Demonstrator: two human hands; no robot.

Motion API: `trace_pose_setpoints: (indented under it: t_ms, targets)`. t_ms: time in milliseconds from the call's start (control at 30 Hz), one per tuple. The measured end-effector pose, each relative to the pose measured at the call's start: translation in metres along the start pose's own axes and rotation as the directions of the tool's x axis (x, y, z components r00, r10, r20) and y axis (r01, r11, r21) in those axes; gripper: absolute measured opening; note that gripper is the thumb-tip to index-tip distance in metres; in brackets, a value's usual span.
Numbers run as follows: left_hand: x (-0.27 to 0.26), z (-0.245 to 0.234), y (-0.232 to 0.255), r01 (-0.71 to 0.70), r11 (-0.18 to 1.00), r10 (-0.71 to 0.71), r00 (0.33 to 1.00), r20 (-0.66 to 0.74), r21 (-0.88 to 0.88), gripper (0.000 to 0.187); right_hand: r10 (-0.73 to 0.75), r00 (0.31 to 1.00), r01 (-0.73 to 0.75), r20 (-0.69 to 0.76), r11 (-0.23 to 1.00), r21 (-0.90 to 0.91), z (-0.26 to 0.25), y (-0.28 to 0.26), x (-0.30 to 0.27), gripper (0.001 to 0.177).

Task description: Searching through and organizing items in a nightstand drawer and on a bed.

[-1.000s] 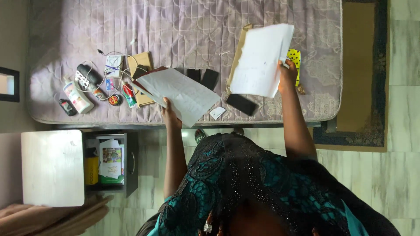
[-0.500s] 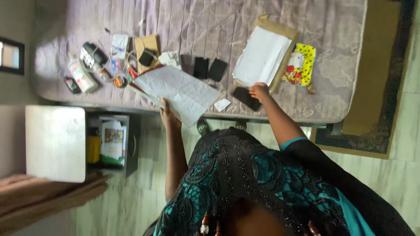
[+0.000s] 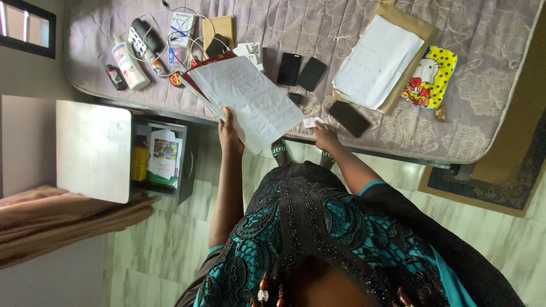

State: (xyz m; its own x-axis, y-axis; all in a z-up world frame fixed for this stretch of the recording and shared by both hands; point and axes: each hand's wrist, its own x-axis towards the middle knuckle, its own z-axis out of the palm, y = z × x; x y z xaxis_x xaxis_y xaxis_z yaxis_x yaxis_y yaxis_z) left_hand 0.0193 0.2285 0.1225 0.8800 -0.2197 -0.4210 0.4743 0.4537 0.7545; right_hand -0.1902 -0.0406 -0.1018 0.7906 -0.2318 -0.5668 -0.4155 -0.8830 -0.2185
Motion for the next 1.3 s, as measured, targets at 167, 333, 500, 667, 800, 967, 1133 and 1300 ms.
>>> trace_pose_setpoints:
  t_ms: [167,333,500,667,800,967,1133,1300]
  targets:
    - [0.004,-0.004,0.009,0.020,0.999,-0.025,0.995,0.097,0.047,0.069,0.059,0.954,0.025,-0.294,0.961,0.276,0.024,0.027,0.025,0.058]
    - [0.041,-0.003,-0.009,0.112,0.988,-0.124,0.985,0.121,0.106,0.069,0.422,0.763,0.359,-0.490,0.354,0.864,-0.025,0.051,0.031,0.037]
    - [0.064,0.049,-0.034,0.120,0.986,-0.151,0.937,0.317,0.115,0.066,0.614,0.709,0.615,-0.346,-0.299,0.730,-0.178,0.002,-0.091,0.038]
    - [0.047,0.124,-0.056,0.187,0.956,-0.269,0.864,0.426,0.225,0.071,0.677,0.578,0.703,-0.455,-0.130,0.699,-0.259,-0.038,-0.186,0.038]
    - [0.012,0.179,-0.061,0.076,0.880,-0.304,0.848,0.434,0.468,0.076,0.691,0.419,0.635,-0.589,0.240,0.734,-0.261,-0.041,-0.203,0.021]
    - [-0.024,0.218,-0.076,0.043,0.898,-0.337,0.705,0.623,0.437,0.075,0.203,0.088,0.477,-0.975,0.851,0.220,-0.295,-0.062,-0.228,0.023]
    - [-0.054,0.246,-0.064,0.055,0.946,-0.276,0.654,0.704,0.320,0.059,0.025,0.166,0.400,-0.986,0.912,0.090,-0.313,-0.044,-0.237,0.025]
    - [-0.056,0.259,-0.065,0.006,0.948,-0.232,0.695,0.681,0.317,0.048,0.067,0.191,0.643,-0.979,0.745,0.176,-0.304,-0.007,-0.229,0.022]
